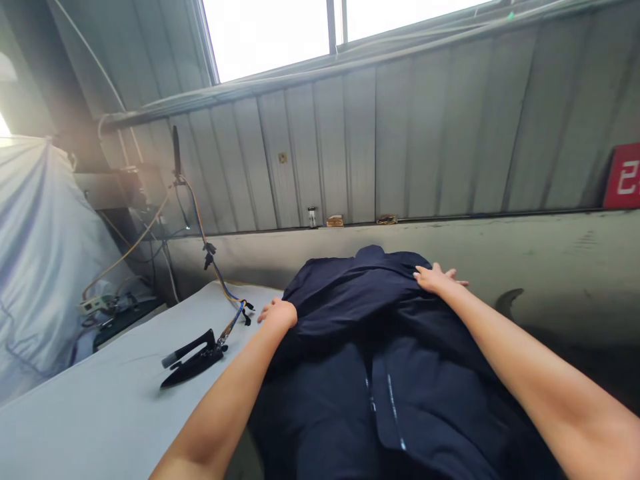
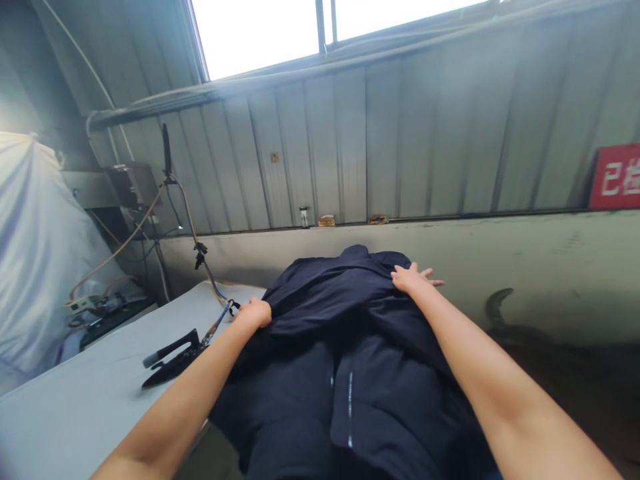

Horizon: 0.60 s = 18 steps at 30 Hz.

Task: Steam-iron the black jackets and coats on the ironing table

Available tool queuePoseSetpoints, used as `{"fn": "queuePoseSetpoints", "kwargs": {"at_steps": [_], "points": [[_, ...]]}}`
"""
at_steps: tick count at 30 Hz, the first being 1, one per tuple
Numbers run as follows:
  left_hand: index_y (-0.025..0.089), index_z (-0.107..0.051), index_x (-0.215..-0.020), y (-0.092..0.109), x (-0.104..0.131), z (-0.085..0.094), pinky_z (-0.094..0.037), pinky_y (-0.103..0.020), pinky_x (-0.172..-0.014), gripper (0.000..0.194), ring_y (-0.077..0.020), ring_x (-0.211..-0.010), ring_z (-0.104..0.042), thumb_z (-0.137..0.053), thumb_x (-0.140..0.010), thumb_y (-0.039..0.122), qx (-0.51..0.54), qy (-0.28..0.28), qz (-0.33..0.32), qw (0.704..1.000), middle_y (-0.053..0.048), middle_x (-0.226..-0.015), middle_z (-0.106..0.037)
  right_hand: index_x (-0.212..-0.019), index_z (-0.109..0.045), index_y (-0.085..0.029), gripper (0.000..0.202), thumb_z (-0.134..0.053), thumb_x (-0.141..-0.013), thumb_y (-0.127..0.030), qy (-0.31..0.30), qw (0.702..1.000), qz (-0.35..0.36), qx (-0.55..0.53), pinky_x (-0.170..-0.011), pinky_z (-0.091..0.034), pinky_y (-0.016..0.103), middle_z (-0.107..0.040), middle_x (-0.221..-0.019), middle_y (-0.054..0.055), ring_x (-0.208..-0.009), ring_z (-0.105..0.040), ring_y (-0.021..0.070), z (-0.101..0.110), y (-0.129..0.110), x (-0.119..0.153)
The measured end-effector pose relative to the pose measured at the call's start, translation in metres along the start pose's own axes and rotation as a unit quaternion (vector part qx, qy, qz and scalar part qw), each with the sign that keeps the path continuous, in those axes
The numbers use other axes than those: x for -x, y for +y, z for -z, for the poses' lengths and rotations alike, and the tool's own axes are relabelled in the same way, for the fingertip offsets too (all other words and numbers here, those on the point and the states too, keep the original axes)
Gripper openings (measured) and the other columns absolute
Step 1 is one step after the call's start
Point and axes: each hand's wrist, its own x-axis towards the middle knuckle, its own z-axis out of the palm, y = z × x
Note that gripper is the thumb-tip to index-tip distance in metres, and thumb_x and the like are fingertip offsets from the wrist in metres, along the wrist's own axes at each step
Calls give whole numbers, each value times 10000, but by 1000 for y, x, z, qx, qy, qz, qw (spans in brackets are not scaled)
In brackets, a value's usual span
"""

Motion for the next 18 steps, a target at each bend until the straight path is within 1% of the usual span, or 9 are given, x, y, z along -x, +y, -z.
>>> {"fn": "queuePoseSetpoints", "kwargs": {"at_steps": [2,3,4,5,7,10,13,15,18], "points": [[232,-375,-1329,8,3,4,-207,-698,-896,660,-497,-1260,-172,-511,-725,459,-40,67,21,997,-182,-1409,-279,-1239,-507,-305,611,-272,-785,-640,8,1000,-2,0,-862,-58,744,-210,-1445,123,-1275,-68,487,8,-29,12],[292,-336,-1344,12,4,4,-181,-717,-887,634,-503,-1270,-115,-440,-758,507,-55,90,22,994,-132,-1444,-223,-1250,-491,-328,661,-260,-752,-696,-2,1000,18,-6,-850,-11,753,-215,-1445,110,-1270,-49,498,10,-44,18],[353,-306,-1347,15,5,1,-168,-730,-876,610,-507,-1274,-71,-371,-775,557,-61,101,16,993,-84,-1465,-178,-1273,-454,-358,702,-259,-717,-740,-19,999,45,-13,-841,24,757,-229,-1442,94,-1266,-50,504,9,-57,24],[403,-282,-1342,18,5,-3,-167,-737,-865,601,-513,-1274,-37,-315,-777,603,-56,96,10,994,-47,-1478,-140,-1296,-406,-391,732,-267,-686,-771,-34,997,74,-17,-836,50,756,-237,-1442,73,-1264,-54,507,5,-68,28],[470,-231,-1334,17,3,-16,-188,-740,-847,607,-519,-1270,-17,-237,-760,668,-34,71,22,997,0,-1489,-92,-1324,-324,-438,761,-287,-654,-796,-47,991,121,-10,-850,78,741,-212,-1457,29,-1267,-40,503,-11,-80,33],[501,-114,-1343,10,-5,-41,-212,-728,-852,602,-496,-1276,-74,-153,-767,673,3,55,51,997,25,-1490,-83,-1344,-240,-464,721,-261,-693,-770,-26,986,167,8,-915,67,692,-144,-1479,-24,-1282,-17,473,-50,-77,32],[505,-69,-1344,3,-13,-62,-201,-723,-867,597,-472,-1276,-119,-131,-773,667,10,61,53,997,34,-1485,-109,-1354,-200,-465,669,-236,-740,-728,-7,986,167,7,-955,24,662,-94,-1489,-44,-1295,-13,444,-85,-63,28],[504,-81,-1344,2,-15,-72,-185,-731,-866,604,-472,-1269,-133,-139,-768,676,6,62,49,997,31,-1482,-123,-1358,-198,-458,657,-248,-754,-710,7,987,163,8,-962,6,661,-85,-1490,-41,-1300,-27,431,-101,-55,26],[507,-103,-1341,4,-15,-78,-161,-741,-864,600,-471,-1265,-138,-157,-768,677,-2,69,43,997,32,-1481,-129,-1366,-178,-450,652,-243,-766,-695,22,985,170,24,-960,-27,670,-87,-1490,-36,-1302,-61,421,-109,-51,25]]}}
